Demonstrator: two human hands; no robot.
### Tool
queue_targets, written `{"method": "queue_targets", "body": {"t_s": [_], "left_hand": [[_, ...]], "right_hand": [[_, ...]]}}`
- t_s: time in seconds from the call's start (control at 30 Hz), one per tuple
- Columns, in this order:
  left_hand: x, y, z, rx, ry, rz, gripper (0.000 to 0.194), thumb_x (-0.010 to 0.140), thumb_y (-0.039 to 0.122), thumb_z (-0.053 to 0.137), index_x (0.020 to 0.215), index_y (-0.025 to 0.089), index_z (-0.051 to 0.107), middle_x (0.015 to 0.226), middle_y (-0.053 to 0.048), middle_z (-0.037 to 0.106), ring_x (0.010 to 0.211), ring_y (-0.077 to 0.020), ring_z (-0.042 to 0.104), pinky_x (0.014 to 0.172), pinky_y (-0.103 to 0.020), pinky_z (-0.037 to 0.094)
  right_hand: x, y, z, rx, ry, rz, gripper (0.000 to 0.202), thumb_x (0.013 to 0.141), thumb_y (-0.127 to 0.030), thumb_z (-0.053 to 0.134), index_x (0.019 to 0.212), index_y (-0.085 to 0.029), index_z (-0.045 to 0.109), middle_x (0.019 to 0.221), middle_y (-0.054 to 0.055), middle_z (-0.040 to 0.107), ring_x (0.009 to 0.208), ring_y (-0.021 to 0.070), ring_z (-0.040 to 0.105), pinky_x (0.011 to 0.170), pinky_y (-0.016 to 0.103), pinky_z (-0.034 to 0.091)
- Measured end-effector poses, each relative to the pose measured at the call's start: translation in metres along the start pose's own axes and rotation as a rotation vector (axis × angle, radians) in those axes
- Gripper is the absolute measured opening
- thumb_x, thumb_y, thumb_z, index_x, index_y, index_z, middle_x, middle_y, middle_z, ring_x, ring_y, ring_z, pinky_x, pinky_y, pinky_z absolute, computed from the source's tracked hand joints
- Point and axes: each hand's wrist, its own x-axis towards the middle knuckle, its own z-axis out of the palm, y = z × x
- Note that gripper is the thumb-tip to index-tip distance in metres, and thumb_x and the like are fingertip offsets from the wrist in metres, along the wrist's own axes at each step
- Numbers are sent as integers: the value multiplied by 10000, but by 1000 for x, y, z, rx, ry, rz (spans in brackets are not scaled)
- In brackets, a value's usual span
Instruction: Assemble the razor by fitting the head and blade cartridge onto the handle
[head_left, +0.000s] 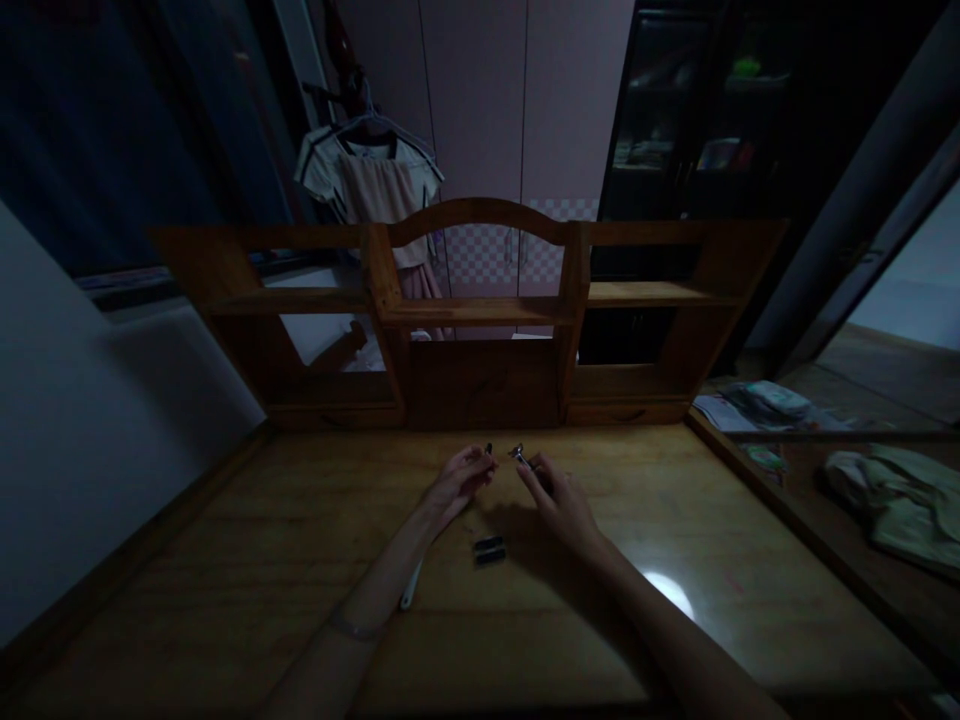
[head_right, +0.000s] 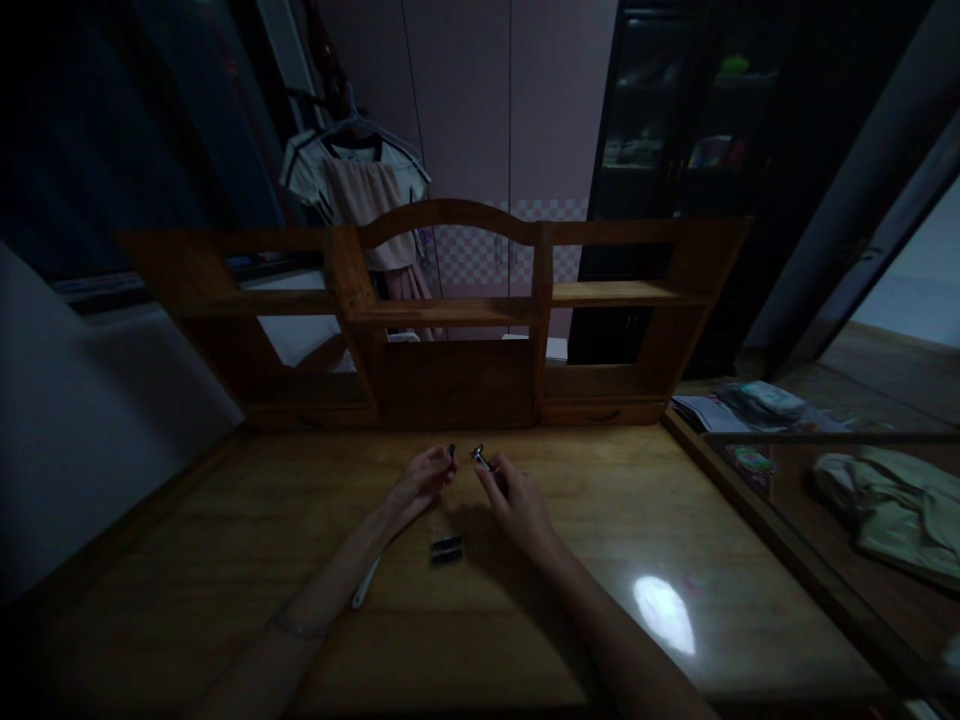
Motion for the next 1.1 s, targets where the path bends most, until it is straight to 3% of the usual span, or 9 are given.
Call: {"method": "queue_targets", "body": {"t_s": [0.17, 0.4, 0.77, 0.9, 1.0, 1.1], "left_hand": [[-7, 5, 6, 45, -88, -36, 602, 667, 264, 762, 1209, 183, 514, 847, -52, 671, 660, -96, 602, 673, -217, 455], [-7, -1, 0, 39, -155, -75, 318, 699, 236, 736, 981, 109, 659, 805, -58, 653, 601, -71, 559, 609, -198, 433], [-14, 4, 3, 154, -220, -182, 374, 617, 279, 792, 932, 111, 681, 826, -69, 650, 608, -73, 547, 543, -179, 387], [-15, 3, 2, 194, -225, -217, 378, 602, 284, 800, 924, 113, 699, 701, -35, 632, 575, -77, 549, 539, -181, 384], [-15, 3, 5, 204, -229, -215, 446, 647, 349, 766, 1004, 93, 683, 655, -42, 628, 550, -88, 557, 554, -196, 408], [-18, 7, 12, 156, -235, -190, 448, 748, 394, 673, 1060, 73, 660, 773, -99, 662, 648, -125, 605, 632, -224, 455]], "right_hand": [[0, -2, -1, 32, -19, 22, 234, 871, -417, 505, 809, -199, 562, 604, -21, 504, 533, 125, 437, 509, 240, 277], [5, -4, -11, 34, -131, 12, 347, 884, -434, 478, 674, -169, 560, 592, -20, 466, 548, 110, 404, 508, 236, 270], [4, 0, -11, -6, -206, -6, 367, 838, -455, 540, 632, -159, 610, 543, -18, 459, 506, 104, 376, 475, 232, 232], [3, -2, -11, -14, -243, -14, 360, 852, -448, 518, 669, -159, 632, 571, -14, 497, 526, 107, 406, 489, 227, 256], [3, -2, -9, -21, -260, 5, 359, 863, -446, 499, 699, -162, 648, 602, -9, 530, 553, 114, 437, 506, 224, 277], [4, 1, -8, -16, -230, 50, 361, 857, -453, 502, 714, -160, 657, 626, 2, 561, 581, 127, 470, 510, 222, 288]]}}
